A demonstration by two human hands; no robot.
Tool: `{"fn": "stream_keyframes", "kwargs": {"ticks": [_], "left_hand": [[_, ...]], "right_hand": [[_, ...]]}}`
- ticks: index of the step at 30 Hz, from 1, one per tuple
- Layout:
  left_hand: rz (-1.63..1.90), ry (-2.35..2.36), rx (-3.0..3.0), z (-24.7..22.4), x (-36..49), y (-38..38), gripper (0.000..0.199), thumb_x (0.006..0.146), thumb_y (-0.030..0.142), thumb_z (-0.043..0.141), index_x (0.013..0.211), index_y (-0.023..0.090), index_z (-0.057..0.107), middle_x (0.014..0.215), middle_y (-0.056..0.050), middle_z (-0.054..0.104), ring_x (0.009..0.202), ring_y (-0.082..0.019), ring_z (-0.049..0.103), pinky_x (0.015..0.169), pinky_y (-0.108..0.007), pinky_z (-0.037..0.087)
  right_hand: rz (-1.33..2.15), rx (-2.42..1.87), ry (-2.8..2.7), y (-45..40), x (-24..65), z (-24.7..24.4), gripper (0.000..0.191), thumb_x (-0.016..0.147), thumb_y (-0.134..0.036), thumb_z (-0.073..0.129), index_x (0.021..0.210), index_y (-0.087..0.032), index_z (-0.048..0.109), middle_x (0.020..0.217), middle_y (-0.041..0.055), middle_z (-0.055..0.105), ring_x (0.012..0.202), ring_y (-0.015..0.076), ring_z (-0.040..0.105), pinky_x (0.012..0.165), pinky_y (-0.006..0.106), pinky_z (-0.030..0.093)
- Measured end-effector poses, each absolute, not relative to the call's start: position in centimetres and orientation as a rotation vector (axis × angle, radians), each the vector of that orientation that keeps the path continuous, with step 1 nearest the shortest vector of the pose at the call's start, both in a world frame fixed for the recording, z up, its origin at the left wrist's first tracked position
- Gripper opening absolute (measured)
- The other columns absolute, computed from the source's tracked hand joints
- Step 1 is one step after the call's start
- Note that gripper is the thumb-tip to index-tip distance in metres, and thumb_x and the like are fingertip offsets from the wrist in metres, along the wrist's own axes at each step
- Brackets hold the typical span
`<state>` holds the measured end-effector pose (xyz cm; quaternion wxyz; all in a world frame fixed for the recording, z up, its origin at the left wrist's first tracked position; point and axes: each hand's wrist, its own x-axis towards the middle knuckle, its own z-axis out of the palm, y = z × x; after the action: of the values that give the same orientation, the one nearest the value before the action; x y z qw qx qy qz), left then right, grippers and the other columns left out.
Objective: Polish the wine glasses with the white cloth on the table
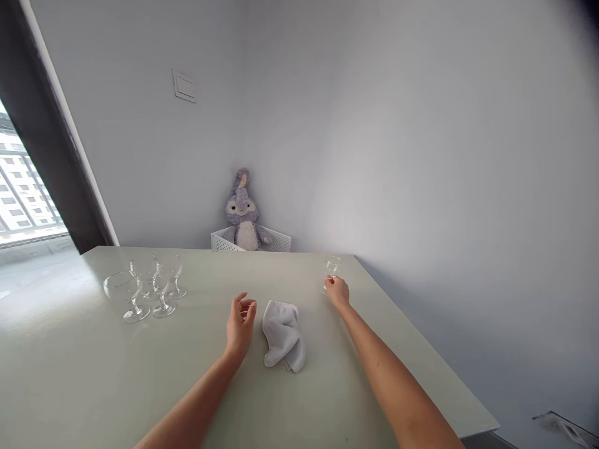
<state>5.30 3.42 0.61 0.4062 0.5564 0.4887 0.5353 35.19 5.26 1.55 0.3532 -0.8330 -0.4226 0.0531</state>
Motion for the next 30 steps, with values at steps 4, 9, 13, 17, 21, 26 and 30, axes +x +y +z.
{"fn": "stream_keyframes", "kwargs": {"ticks": [4, 9, 13, 17, 21, 26, 30], "left_hand": [[1.312, 1.32, 1.286, -0.1, 4.9, 4.2, 0.04, 0.075, 0.047, 0.049, 0.107, 0.022, 0.047, 0.089, -0.003, 0.06, 0.076, -0.017, 0.055, 0.07, -0.033, 0.042], [1.329, 1.3, 1.246, -0.3, 5.0, 4.2, 0.039, 0.074, 0.045, 0.05, 0.106, 0.022, 0.047, 0.087, -0.002, 0.06, 0.075, -0.016, 0.054, 0.068, -0.031, 0.041], [1.333, 1.305, 1.233, -0.4, 5.0, 4.3, 0.038, 0.074, 0.043, 0.051, 0.106, 0.022, 0.047, 0.085, -0.002, 0.059, 0.074, -0.015, 0.053, 0.067, -0.03, 0.041], [1.361, 1.295, 1.179, -0.4, 4.9, 4.5, 0.035, 0.074, 0.039, 0.051, 0.105, 0.022, 0.047, 0.083, -0.002, 0.058, 0.071, -0.014, 0.052, 0.065, -0.028, 0.041], [1.518, 1.306, 1.104, 0.4, 4.5, 4.6, 0.028, 0.075, 0.034, 0.05, 0.1, 0.021, 0.048, 0.086, -0.003, 0.057, 0.073, -0.014, 0.053, 0.065, -0.026, 0.042], [1.957, 1.45, 1.016, 2.5, 2.0, 6.0, 0.028, 0.077, 0.029, 0.047, 0.105, 0.022, 0.044, 0.109, -0.007, 0.047, 0.084, -0.013, 0.052, 0.071, -0.027, 0.044], [2.08, 1.664, 0.796, 2.8, -1.8, 7.9, 0.049, 0.078, 0.035, 0.049, 0.121, 0.026, 0.03, 0.125, -0.009, 0.032, 0.097, -0.016, 0.05, 0.078, -0.031, 0.044]], "right_hand": [[0.166, -2.211, -1.003, 5.9, 37.3, 0.6, 0.024, 0.078, -0.03, 0.047, 0.085, -0.018, 0.065, 0.082, 0.0064, 0.066, 0.075, 0.0193, 0.06, 0.056, 0.023, 0.038], [0.196, -2.234, -0.956, 6.4, 38.4, -0.2, 0.025, 0.078, -0.033, 0.046, 0.086, -0.018, 0.065, 0.081, 0.0074, 0.066, 0.075, 0.0206, 0.06, 0.056, 0.024, 0.038], [0.199, -2.225, -0.933, 6.5, 38.7, -0.4, 0.024, 0.078, -0.033, 0.046, 0.087, -0.019, 0.063, 0.086, 0.0076, 0.065, 0.08, 0.021, 0.059, 0.06, 0.025, 0.039], [0.18, -2.2, -0.894, 5.3, 38.2, -0.3, 0.027, 0.074, -0.032, 0.052, 0.096, -0.018, 0.058, 0.085, 0.0065, 0.064, 0.078, 0.0216, 0.059, 0.061, 0.026, 0.039], [0.11, -2.131, -0.846, 2.4, 36.4, -0.1, 0.038, 0.076, -0.033, 0.046, 0.108, -0.013, 0.046, 0.087, 0.0103, 0.062, 0.074, 0.0231, 0.058, 0.061, 0.029, 0.039], [0.201, -1.848, -1.213, 0.1, 30.8, 0.6, 0.022, 0.077, -0.04, 0.044, 0.083, -0.02, 0.052, 0.076, 0.005, 0.062, 0.069, 0.0199, 0.057, 0.063, 0.027, 0.04], [0.273, -1.762, -1.716, -0.8, 24.3, 1.6, 0.033, 0.082, -0.05, 0.039, 0.078, -0.022, 0.056, 0.075, 0.0033, 0.062, 0.065, 0.018, 0.057, 0.059, 0.027, 0.038]]}}
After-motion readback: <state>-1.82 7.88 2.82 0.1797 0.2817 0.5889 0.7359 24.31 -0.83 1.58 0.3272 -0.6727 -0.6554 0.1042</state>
